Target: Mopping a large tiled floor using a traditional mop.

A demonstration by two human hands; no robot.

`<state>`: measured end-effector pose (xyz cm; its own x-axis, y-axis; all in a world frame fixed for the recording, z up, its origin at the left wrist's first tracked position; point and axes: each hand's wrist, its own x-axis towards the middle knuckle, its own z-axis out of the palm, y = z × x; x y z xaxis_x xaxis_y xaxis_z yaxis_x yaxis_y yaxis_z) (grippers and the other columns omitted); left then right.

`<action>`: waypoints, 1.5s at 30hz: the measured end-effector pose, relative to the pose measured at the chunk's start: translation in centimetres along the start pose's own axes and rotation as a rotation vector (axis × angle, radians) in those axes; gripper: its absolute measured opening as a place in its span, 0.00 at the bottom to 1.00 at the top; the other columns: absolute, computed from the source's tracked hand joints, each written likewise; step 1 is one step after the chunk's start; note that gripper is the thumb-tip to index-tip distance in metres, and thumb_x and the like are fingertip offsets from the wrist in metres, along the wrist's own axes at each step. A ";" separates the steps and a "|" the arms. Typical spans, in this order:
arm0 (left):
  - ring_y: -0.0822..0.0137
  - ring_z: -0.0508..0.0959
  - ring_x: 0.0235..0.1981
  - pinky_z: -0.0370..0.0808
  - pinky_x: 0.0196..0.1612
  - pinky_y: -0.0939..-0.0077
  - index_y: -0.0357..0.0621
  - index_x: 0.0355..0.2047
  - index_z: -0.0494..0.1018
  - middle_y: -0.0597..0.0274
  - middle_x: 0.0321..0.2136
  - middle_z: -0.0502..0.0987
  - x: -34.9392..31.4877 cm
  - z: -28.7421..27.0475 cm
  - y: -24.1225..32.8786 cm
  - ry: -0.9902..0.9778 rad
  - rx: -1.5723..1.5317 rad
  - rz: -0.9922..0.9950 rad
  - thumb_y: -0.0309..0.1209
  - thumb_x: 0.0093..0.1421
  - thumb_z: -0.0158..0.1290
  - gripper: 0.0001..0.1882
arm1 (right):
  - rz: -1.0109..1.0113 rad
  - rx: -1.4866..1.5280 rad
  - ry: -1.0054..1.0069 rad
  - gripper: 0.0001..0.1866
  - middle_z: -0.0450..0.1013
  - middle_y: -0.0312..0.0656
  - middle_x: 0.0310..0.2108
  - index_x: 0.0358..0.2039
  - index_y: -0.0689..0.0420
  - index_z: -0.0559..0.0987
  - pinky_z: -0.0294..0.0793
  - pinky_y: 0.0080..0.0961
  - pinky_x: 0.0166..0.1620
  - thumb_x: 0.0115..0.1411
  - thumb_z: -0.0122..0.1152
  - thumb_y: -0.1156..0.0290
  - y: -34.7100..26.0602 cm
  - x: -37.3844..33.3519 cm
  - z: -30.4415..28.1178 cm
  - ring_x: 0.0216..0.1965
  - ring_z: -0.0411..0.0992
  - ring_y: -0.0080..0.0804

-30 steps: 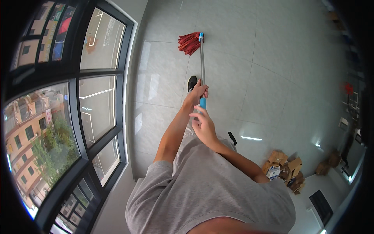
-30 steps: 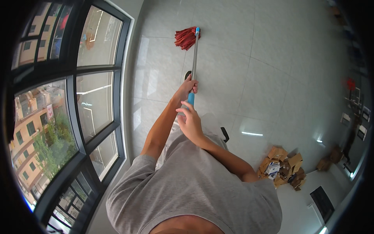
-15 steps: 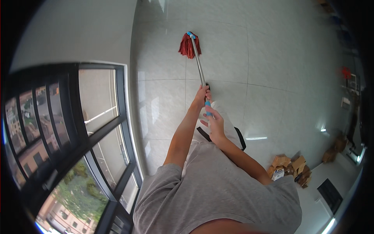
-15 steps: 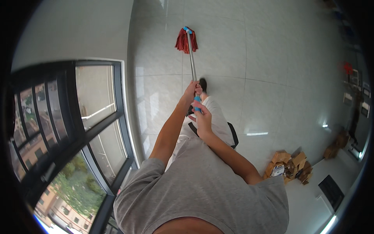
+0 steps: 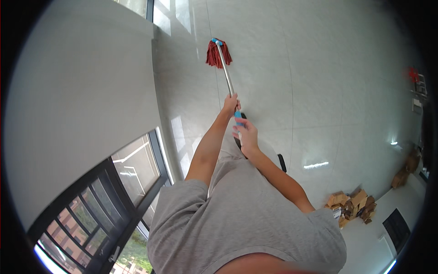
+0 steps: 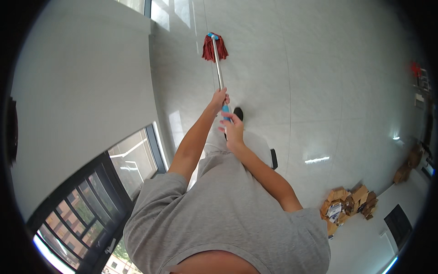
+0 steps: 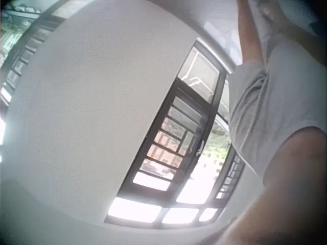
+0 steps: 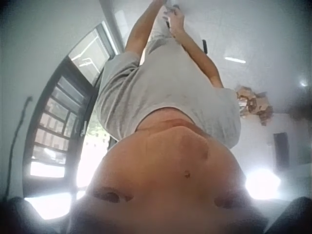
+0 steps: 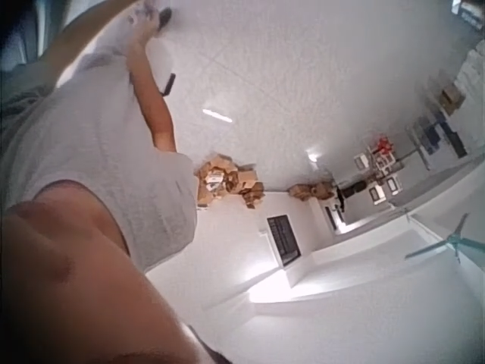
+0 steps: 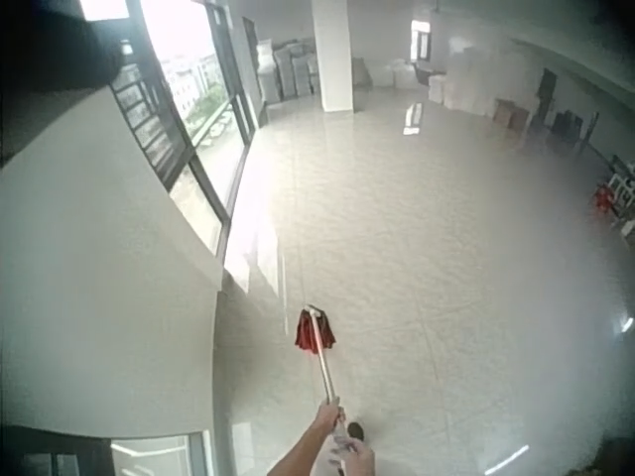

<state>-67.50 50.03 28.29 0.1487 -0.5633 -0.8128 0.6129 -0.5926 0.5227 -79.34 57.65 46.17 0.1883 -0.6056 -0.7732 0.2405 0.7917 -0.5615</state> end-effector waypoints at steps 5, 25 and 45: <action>0.74 0.65 0.14 0.64 0.12 0.79 0.45 0.38 0.59 0.64 0.19 0.63 8.0 3.0 11.2 -0.002 -0.077 -0.102 0.35 0.66 0.45 0.10 | 0.004 -0.051 0.044 0.07 0.70 0.33 0.42 0.34 0.54 0.77 0.72 0.23 0.34 0.59 0.51 0.78 -8.5 9.4 6.9 0.36 0.69 0.23; 0.74 0.65 0.15 0.65 0.12 0.80 0.47 0.36 0.56 0.62 0.21 0.64 54.8 17.3 70.5 0.043 -0.129 -0.156 0.32 0.63 0.47 0.10 | 0.065 -0.024 0.007 0.07 0.69 0.31 0.37 0.35 0.51 0.76 0.65 0.18 0.28 0.61 0.51 0.77 -54.5 59.3 41.9 0.33 0.66 0.19; 0.65 0.71 0.12 0.69 0.14 0.69 0.30 0.30 0.67 0.55 0.15 0.69 83.0 35.6 119.8 0.021 0.145 0.030 0.25 0.55 0.48 0.08 | -0.065 -0.017 -0.061 0.10 0.65 0.34 0.33 0.25 0.53 0.69 0.60 0.18 0.24 0.61 0.45 0.81 -96.7 92.1 67.2 0.30 0.64 0.23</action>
<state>-9.34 -88.18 32.59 0.1825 -0.5703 -0.8009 0.4899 -0.6535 0.5770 -21.31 -80.08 49.10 0.2310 -0.6593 -0.7155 0.2377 0.7513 -0.6156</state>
